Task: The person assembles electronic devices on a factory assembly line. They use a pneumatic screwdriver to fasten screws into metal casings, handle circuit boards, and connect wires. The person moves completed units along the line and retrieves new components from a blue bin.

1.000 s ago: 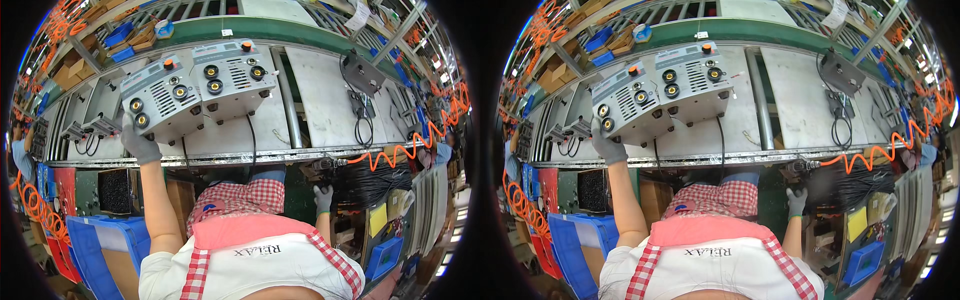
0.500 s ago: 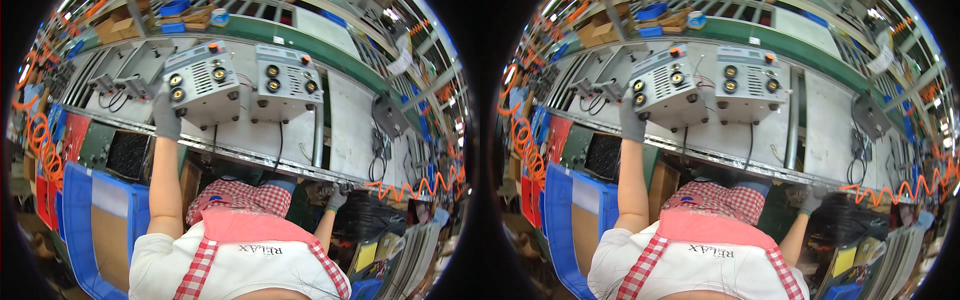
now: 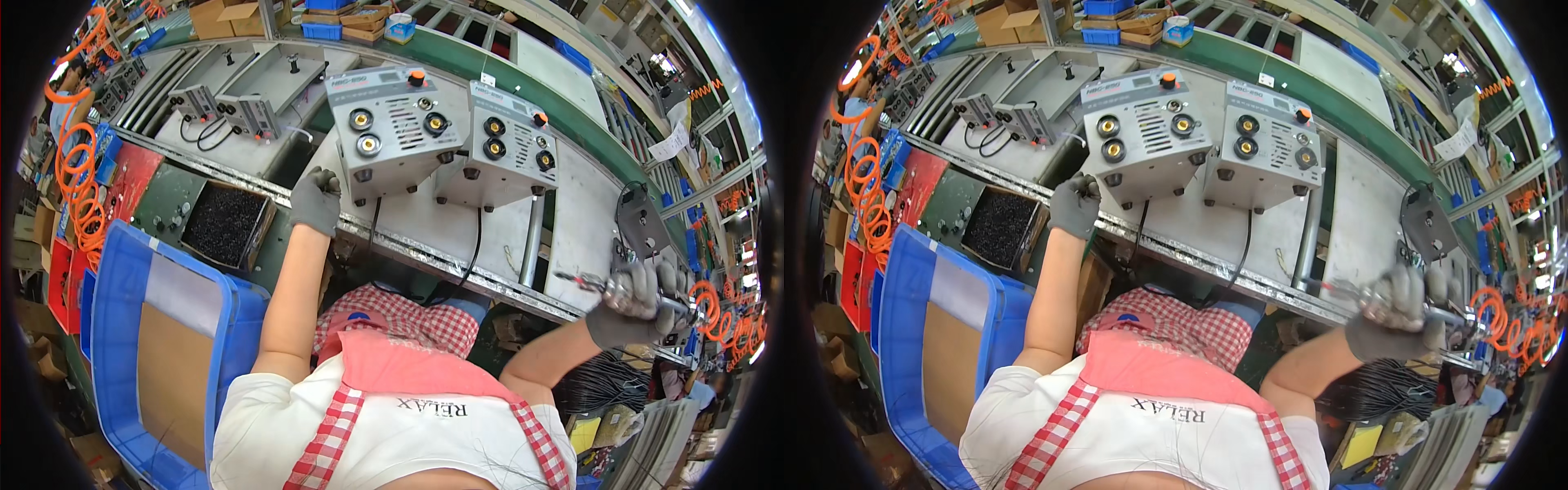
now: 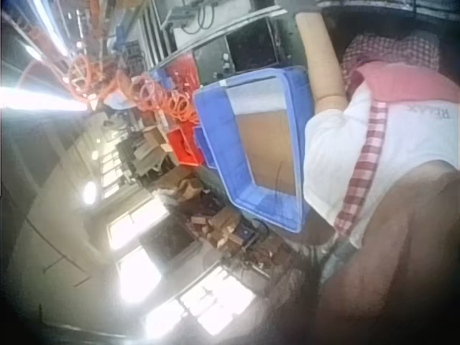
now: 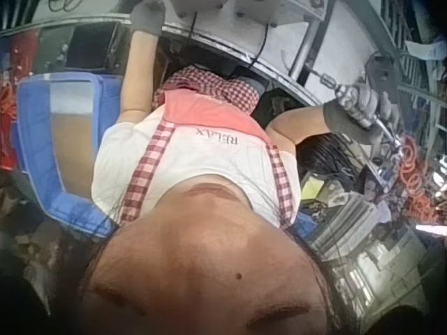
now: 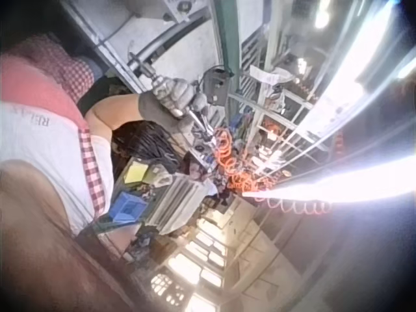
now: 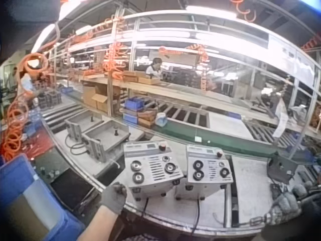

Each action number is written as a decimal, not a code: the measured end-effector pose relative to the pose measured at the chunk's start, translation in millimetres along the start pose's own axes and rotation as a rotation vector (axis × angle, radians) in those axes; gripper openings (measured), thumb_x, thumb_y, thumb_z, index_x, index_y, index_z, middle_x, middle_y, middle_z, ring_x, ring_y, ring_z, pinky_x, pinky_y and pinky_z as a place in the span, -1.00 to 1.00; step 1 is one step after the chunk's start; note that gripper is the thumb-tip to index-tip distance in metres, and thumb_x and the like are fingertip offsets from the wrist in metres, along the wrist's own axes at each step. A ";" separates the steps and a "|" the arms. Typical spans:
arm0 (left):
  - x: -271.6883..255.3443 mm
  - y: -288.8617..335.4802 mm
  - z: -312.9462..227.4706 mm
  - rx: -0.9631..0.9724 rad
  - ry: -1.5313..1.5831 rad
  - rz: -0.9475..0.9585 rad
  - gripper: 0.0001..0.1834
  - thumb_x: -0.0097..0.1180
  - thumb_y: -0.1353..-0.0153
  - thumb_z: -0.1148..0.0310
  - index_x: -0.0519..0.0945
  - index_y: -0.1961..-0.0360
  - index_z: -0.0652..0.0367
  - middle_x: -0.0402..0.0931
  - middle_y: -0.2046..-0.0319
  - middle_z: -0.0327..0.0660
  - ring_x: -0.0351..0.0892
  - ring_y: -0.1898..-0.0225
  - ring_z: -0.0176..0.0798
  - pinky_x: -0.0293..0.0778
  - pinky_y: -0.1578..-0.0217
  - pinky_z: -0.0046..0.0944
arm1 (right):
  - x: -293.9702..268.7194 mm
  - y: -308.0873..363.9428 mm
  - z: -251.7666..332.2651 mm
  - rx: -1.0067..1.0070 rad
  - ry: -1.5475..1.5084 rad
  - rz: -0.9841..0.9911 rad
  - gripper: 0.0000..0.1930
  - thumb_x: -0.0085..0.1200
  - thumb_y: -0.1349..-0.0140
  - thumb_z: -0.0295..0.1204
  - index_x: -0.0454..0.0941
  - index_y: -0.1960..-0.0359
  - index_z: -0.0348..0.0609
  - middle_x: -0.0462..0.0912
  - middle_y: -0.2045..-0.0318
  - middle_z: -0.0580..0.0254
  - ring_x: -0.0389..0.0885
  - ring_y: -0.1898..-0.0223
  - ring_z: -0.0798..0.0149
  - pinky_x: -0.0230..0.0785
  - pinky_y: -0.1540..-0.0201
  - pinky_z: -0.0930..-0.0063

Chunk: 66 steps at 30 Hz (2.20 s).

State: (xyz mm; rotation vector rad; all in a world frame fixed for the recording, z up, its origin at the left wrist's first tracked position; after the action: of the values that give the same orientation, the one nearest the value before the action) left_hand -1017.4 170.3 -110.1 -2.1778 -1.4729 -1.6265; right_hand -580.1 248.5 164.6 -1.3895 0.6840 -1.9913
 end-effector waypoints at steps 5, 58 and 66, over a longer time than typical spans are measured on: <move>-31.5 56.1 18.7 -0.070 -0.010 0.050 -0.67 -0.26 -0.28 0.68 0.31 -0.07 0.41 0.37 -0.09 0.17 0.55 0.04 -0.11 0.61 0.25 -0.45 | 32.5 -0.4 -78.0 0.158 0.137 0.252 -0.65 -0.05 -0.20 -0.38 0.40 -0.05 -0.04 0.41 0.45 0.30 0.32 0.49 0.33 0.29 0.47 0.29; 134.2 66.7 -0.4 0.198 -0.562 0.556 -0.48 0.07 -0.28 0.06 0.55 0.07 0.40 0.58 0.26 -0.12 0.54 0.30 -0.38 0.47 0.31 -0.41 | 57.7 -123.5 -270.8 0.130 0.548 0.048 -0.88 0.02 -0.07 -0.55 0.52 0.36 -0.35 0.58 0.55 0.09 0.61 0.58 0.25 0.48 0.56 0.42; 138.4 66.5 -4.4 0.293 -0.702 0.518 -0.50 0.04 -0.30 0.05 0.59 0.19 0.40 0.58 0.34 -0.16 0.54 0.36 -0.40 0.48 0.32 -0.41 | 69.2 -119.4 -287.5 0.283 0.482 0.112 -0.71 0.03 -0.08 -0.59 0.38 0.13 -0.12 0.51 0.48 0.18 0.48 0.62 0.38 0.30 0.71 0.54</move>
State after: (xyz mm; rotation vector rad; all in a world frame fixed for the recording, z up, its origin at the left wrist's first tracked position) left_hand -975.1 220.9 28.6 -2.7456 -0.9911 -0.4725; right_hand -892.7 299.2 201.9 -0.6952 0.6339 -2.2471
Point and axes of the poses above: each hand's wrist, its own y-axis away from the middle knuckle, its own x-axis out of the palm, z = x × y, the point moved 6 cm from there along -y, towards the middle knuckle
